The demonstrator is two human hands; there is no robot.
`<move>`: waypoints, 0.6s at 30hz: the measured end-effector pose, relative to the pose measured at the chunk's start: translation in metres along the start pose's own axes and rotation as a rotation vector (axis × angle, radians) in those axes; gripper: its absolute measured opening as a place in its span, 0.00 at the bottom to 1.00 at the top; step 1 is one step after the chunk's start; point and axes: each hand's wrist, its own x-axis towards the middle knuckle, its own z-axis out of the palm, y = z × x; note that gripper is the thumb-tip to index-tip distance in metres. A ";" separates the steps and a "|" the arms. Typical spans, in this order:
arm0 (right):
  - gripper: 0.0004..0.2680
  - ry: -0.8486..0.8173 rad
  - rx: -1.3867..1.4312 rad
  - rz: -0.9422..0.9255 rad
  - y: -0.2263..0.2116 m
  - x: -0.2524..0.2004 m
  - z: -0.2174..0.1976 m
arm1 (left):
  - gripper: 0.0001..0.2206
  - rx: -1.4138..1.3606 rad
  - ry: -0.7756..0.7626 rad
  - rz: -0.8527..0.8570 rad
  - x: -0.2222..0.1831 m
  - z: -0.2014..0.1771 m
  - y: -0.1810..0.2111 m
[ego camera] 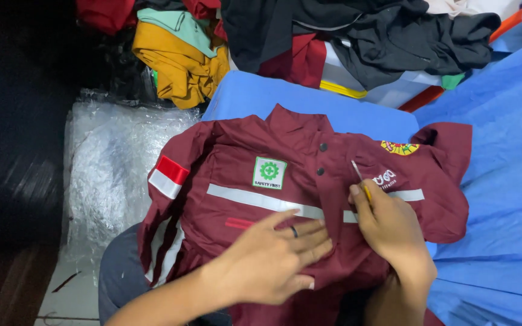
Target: Trimming loose threads from a maroon work jacket using small snips during quality control.
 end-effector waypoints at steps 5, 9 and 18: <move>0.14 -0.023 -0.011 -0.026 0.003 0.004 0.001 | 0.31 -0.089 -0.129 -0.272 0.025 -0.046 -0.027; 0.14 -0.012 0.136 -0.085 0.005 0.006 0.000 | 0.27 0.171 -0.049 -0.792 0.026 -0.048 -0.061; 0.13 -0.023 0.578 -0.060 0.014 0.012 0.000 | 0.16 0.307 0.388 -0.517 0.026 -0.058 -0.019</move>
